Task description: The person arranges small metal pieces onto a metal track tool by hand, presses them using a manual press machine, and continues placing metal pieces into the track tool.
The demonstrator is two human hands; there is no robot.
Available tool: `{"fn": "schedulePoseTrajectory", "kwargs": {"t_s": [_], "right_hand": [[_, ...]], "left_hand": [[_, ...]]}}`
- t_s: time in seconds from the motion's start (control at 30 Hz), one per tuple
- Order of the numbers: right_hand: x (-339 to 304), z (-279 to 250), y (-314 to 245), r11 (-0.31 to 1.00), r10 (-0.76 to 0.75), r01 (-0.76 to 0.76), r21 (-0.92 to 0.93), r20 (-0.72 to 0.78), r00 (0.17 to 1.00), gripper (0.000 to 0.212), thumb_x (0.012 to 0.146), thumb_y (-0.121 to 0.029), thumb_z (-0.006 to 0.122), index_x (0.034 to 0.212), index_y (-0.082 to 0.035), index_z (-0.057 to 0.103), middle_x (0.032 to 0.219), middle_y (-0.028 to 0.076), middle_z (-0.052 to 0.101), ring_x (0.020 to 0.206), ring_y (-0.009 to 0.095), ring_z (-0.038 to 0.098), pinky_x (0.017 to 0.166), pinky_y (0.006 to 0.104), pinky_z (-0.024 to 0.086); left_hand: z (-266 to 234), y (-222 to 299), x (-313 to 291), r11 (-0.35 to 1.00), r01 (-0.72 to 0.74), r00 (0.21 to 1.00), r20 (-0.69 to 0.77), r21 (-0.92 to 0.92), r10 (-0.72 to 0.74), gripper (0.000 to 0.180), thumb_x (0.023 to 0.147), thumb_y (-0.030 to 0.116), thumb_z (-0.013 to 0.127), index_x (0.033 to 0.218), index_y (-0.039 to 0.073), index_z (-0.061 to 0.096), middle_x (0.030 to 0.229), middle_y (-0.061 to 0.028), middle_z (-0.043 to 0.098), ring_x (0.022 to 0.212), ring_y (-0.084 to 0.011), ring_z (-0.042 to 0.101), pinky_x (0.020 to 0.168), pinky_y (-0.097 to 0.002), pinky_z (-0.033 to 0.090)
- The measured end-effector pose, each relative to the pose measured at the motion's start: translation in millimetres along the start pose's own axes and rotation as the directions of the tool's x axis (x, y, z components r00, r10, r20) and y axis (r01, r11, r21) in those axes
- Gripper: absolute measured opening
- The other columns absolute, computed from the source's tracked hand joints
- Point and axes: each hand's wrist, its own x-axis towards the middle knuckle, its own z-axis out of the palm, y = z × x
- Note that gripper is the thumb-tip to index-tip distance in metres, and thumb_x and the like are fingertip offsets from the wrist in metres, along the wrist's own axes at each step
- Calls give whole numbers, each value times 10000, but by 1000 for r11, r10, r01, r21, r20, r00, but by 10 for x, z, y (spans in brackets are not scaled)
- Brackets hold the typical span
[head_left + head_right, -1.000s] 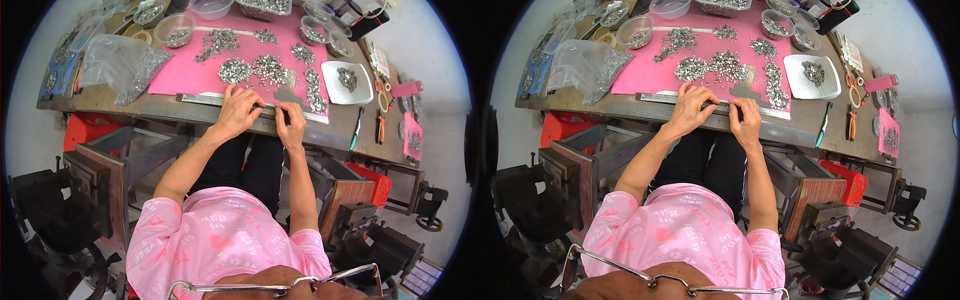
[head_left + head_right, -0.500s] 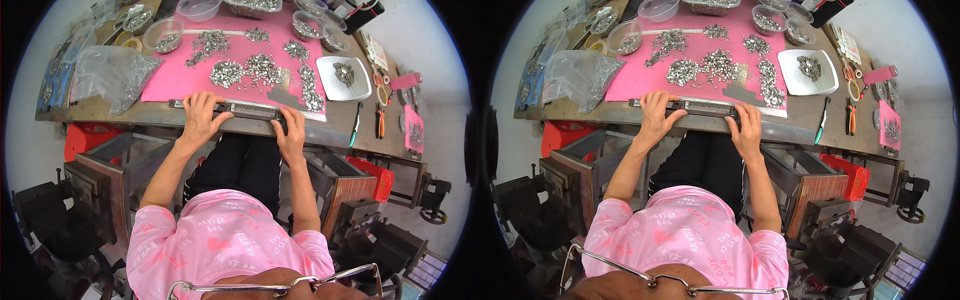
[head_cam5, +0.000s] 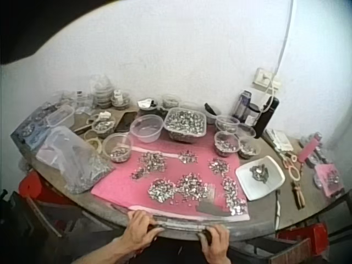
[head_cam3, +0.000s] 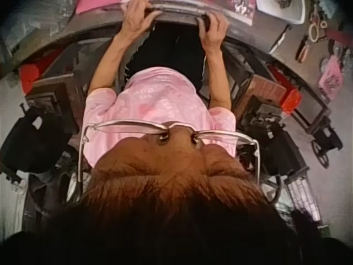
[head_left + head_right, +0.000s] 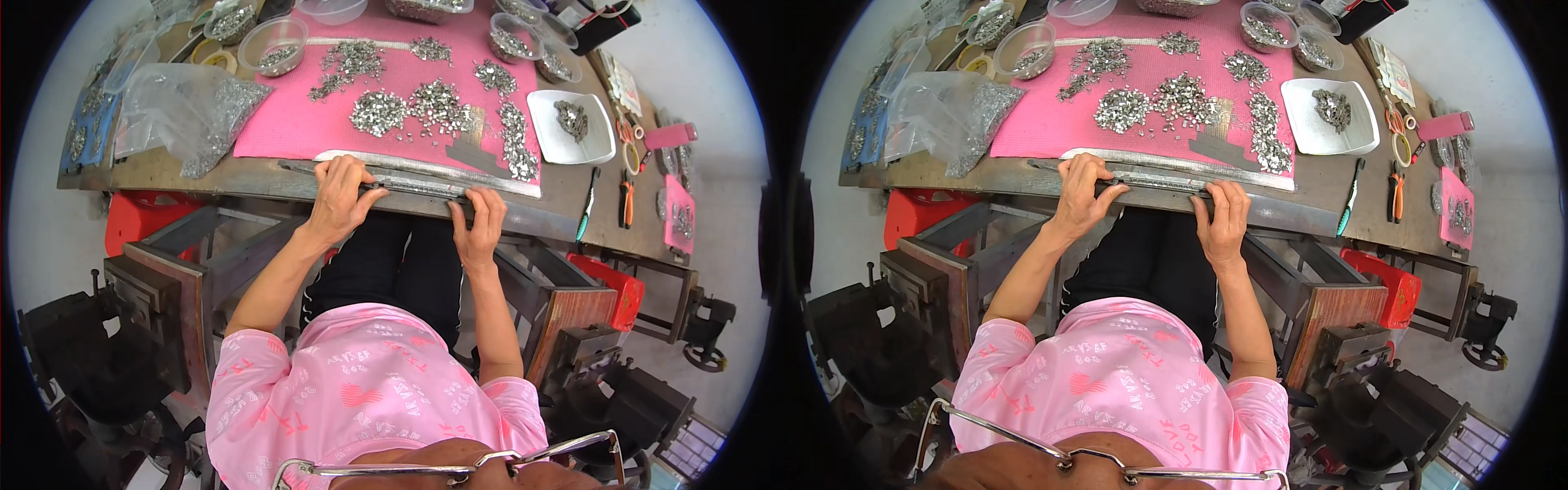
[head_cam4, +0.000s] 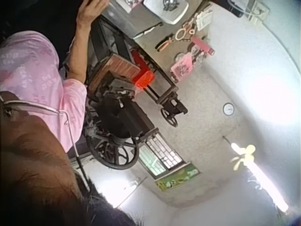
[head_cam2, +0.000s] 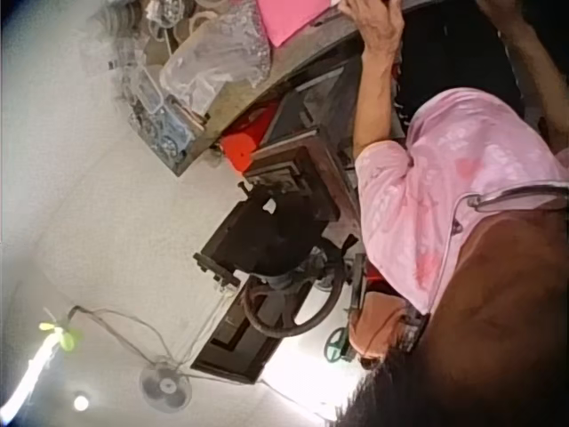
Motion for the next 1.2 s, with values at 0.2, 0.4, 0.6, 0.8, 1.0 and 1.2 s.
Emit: {"fn": "schedulePoseTrajectory", "kwargs": {"t_s": [0.2, 0.4, 0.6, 0.8, 1.0, 1.2], "right_hand": [[88, -83, -40, 1000, 28, -28, 6, 51, 998, 417, 772, -9, 810, 1140, 10, 614, 1115, 161, 608, 1031, 358, 581, 884, 443, 485], [461, -266, 85, 986, 122, -152, 69, 318, 940, 319, 814, -76, 784, 1098, 7, 666, 1044, 145, 635, 977, 335, 588, 859, 421, 477], [788, 140, 165, 962, 103, -175, 208, 315, 943, 220, 834, -90, 761, 1035, -12, 716, 940, 134, 654, 887, 316, 623, 819, 411, 485], [843, 413, 220, 975, 92, -153, 161, 333, 938, 181, 826, -93, 751, 998, -43, 723, 890, 108, 630, 876, 307, 597, 795, 422, 441], [902, 461, 201, 979, 112, -166, 117, 374, 921, 108, 822, -97, 753, 902, -48, 699, 854, 93, 617, 866, 289, 597, 784, 411, 424], [929, 509, 236, 988, 69, -111, 110, 331, 941, 110, 827, -88, 760, 888, -26, 692, 814, 100, 640, 748, 278, 639, 718, 408, 458]], "left_hand": [[-39, -19, 97, 1000, -9, 1000, 21, -12, 9, 379, 757, 214, 847, 959, 70, 562, 958, -78, 574, 944, -247, 553, 867, -403, 327], [-145, -77, 390, 999, 47, 977, 210, -20, -42, 281, 848, 227, 771, 994, 56, 603, 1051, -90, 620, 1044, -290, 575, 1001, -481, 336], [39, 35, 563, 991, -135, 927, 353, -11, 130, 362, 967, 292, 638, 1276, 106, 667, 1401, -28, 603, 1459, -308, 368, 1181, -669, 84], [-125, -201, 580, 981, -100, 932, 360, 166, 34, 308, 980, 337, 611, 1204, 165, 734, 1355, 5, 646, 1442, -340, 377, 1137, -744, 61], [-22, -231, 772, 988, -45, 992, 121, 146, 28, 158, 890, 267, 720, 985, 145, 752, 1059, 3, 703, 1146, -254, 561, 1096, -606, 221], [291, -214, 901, 991, -47, 992, 121, 128, 32, 120, 837, 231, 754, 887, 141, 693, 882, 8, 639, 935, -210, 556, 972, -490, 307]]}}
